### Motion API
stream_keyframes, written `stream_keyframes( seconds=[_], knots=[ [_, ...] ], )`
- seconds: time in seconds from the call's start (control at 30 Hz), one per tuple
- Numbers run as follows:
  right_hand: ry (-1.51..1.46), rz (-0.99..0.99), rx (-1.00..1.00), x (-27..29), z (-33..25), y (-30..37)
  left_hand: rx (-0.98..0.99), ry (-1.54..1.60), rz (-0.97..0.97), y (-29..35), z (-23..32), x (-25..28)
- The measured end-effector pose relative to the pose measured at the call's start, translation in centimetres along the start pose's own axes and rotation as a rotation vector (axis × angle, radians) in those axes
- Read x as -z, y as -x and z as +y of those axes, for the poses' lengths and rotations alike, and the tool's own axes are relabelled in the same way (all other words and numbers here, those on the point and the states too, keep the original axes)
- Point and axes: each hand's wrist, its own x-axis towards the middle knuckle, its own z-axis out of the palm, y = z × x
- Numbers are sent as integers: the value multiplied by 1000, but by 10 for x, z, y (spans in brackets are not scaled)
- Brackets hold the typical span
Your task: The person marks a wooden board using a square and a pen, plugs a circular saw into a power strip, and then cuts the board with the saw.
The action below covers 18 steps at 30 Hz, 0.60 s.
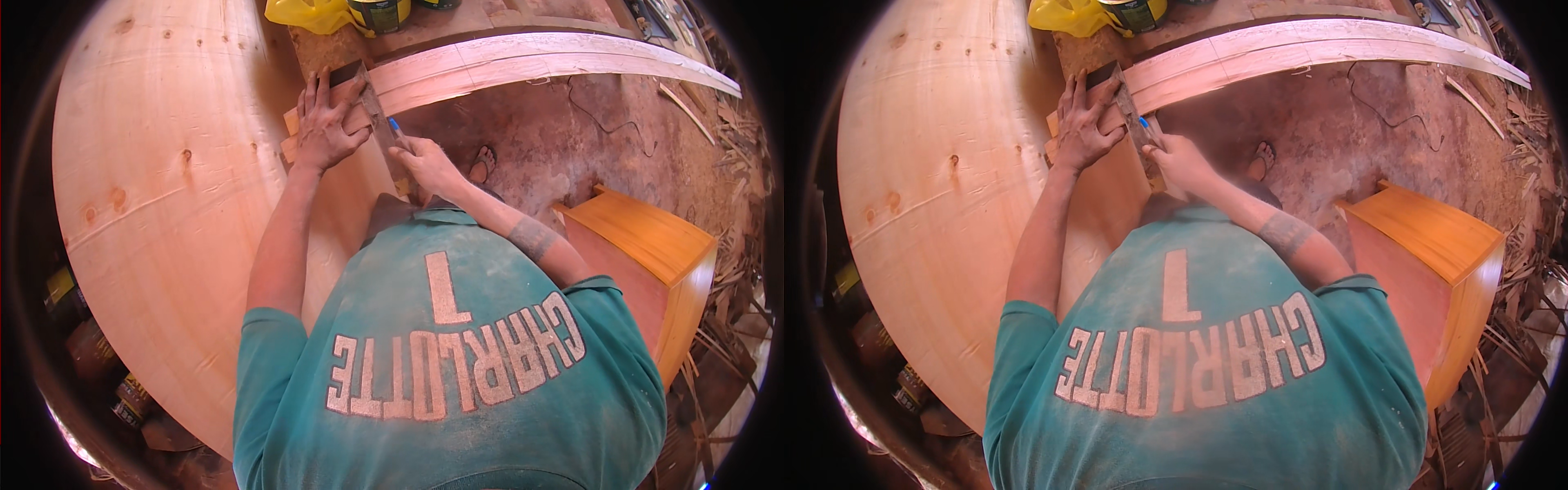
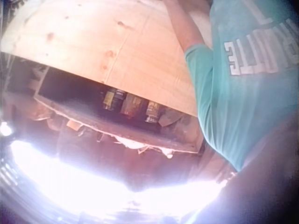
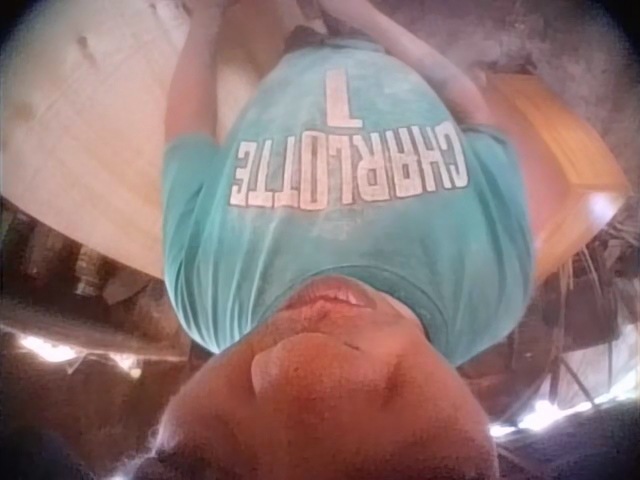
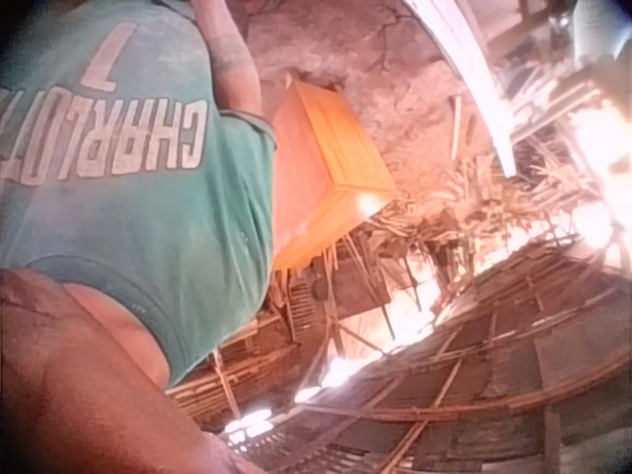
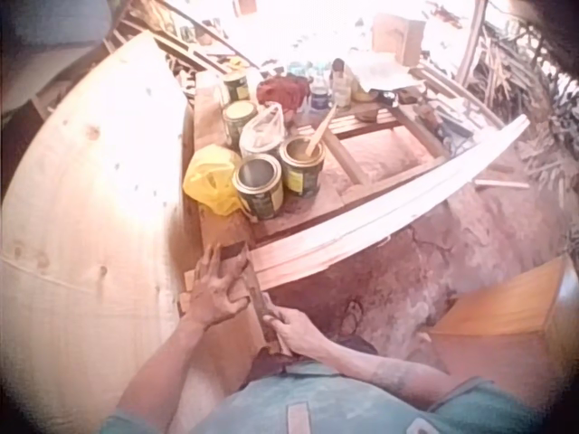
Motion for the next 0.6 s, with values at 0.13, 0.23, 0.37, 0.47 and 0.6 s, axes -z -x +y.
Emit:
stream_keyframes(
  seconds=[0.13,0.23,0.37,0.47,0.6],
  knots=[
    [-23,43,-31,-1,4,1,-1,17,28,0,-1,-1],
    [-58,36,-34,-2,3,1,-6,-12,4,-1,0,0],
    [-53,3,-57,-1,2,1,-10,-1,-5,-2,2,3],
    [-10,23,-50,0,3,2,9,5,-28,-1,3,5],
    [-56,-1,-31,-1,5,-1,9,3,6,-2,5,4]
  ],
)
